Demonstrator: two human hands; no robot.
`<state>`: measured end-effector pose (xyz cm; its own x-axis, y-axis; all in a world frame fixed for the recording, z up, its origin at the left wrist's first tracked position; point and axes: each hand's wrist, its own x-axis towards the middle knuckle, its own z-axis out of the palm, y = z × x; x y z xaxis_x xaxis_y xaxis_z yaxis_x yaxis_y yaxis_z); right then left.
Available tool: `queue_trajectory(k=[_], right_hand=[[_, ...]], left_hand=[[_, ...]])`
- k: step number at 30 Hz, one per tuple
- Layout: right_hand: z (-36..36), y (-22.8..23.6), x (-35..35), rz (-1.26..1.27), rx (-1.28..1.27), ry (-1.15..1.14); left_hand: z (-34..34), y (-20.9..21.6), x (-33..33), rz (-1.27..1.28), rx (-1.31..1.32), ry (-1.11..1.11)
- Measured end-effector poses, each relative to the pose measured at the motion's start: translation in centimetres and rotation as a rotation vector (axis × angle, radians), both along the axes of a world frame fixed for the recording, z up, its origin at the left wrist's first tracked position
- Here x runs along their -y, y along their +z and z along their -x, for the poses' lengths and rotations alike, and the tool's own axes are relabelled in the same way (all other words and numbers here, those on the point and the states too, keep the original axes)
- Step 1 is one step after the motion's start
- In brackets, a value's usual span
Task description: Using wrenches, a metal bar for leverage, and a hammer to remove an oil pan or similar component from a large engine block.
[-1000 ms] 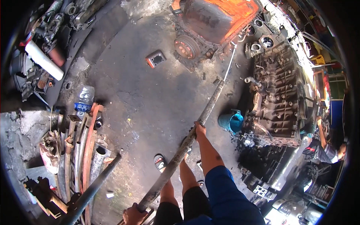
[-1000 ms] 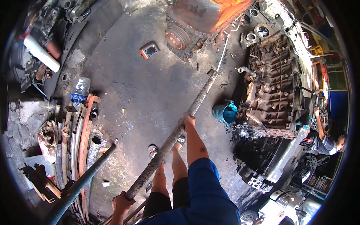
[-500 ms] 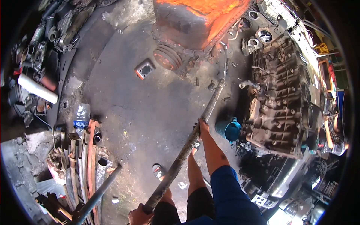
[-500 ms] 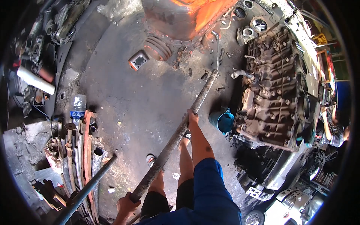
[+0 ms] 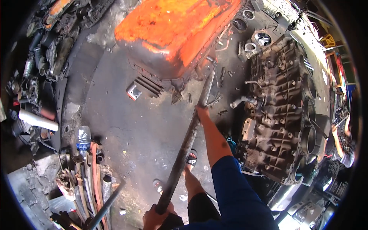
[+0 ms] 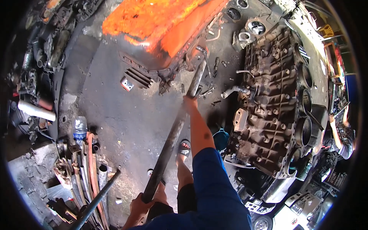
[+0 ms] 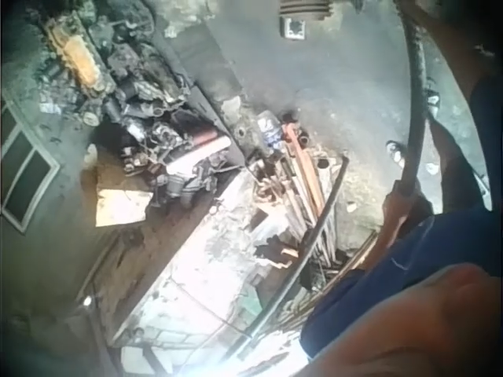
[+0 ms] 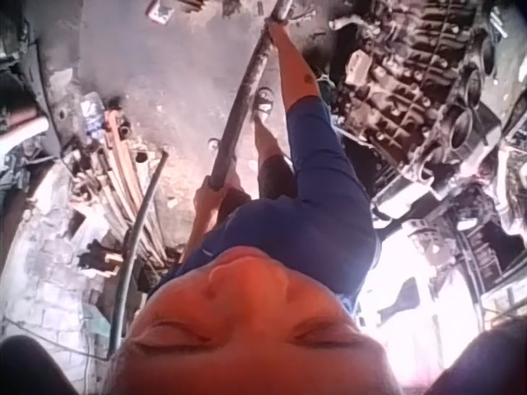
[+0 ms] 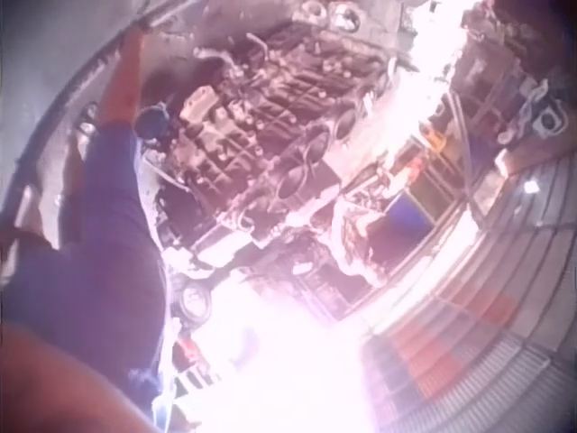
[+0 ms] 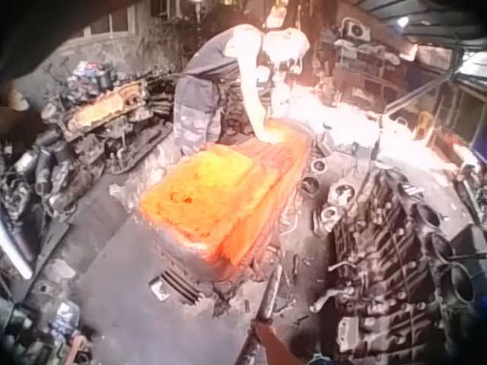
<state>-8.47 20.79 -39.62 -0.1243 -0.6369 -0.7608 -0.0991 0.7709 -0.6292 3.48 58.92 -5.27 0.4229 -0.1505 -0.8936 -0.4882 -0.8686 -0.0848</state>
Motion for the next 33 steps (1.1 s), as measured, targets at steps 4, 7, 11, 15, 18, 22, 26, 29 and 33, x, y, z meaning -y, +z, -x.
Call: queue_trajectory(k=[4, 7, 11, 15, 18, 22, 26, 29, 33], right_hand=[[6.7, -7.2, -5.3, -0.017, -0.039, -0.031], [-2.2, -4.2, -14.0, -0.145, 0.063, -0.260], [-7.9, 4.6, -16.8, -0.312, 0.379, -0.459], [-12.9, 8.8, -16.3, -0.385, 0.602, -0.619], [-17.4, 10.6, -14.5, -0.452, 0.659, -0.675], [-21.4, 13.0, -10.8, -0.431, 0.953, -0.834], [-22.6, 14.1, -8.5, -0.466, 0.965, -0.505], [-19.8, 12.5, -9.3, -0.397, 0.802, -0.202], [-9.0, 5.6, -16.8, -0.146, 0.738, -0.270]], left_hand=[[-3.5, 1.5, -2.4, 0.113, -0.090, -0.160], [-7.5, 12.7, 0.8, -0.154, -0.205, -0.100], [-19.9, 21.8, -3.2, 0.037, -0.228, -0.163], [-33.1, 26.6, -3.2, 0.694, 0.082, -0.078], [-37.4, 30.4, 0.3, 1.180, 0.294, 0.018], [-29.9, 24.5, 20.2, 1.783, 0.139, 0.150], [-19.1, 22.9, 37.6, 1.808, -0.644, 0.130], [-15.5, 20.0, 45.1, 1.738, -0.740, -0.129], [-14.6, 18.2, 54.2, 1.744, -0.830, -0.026]])
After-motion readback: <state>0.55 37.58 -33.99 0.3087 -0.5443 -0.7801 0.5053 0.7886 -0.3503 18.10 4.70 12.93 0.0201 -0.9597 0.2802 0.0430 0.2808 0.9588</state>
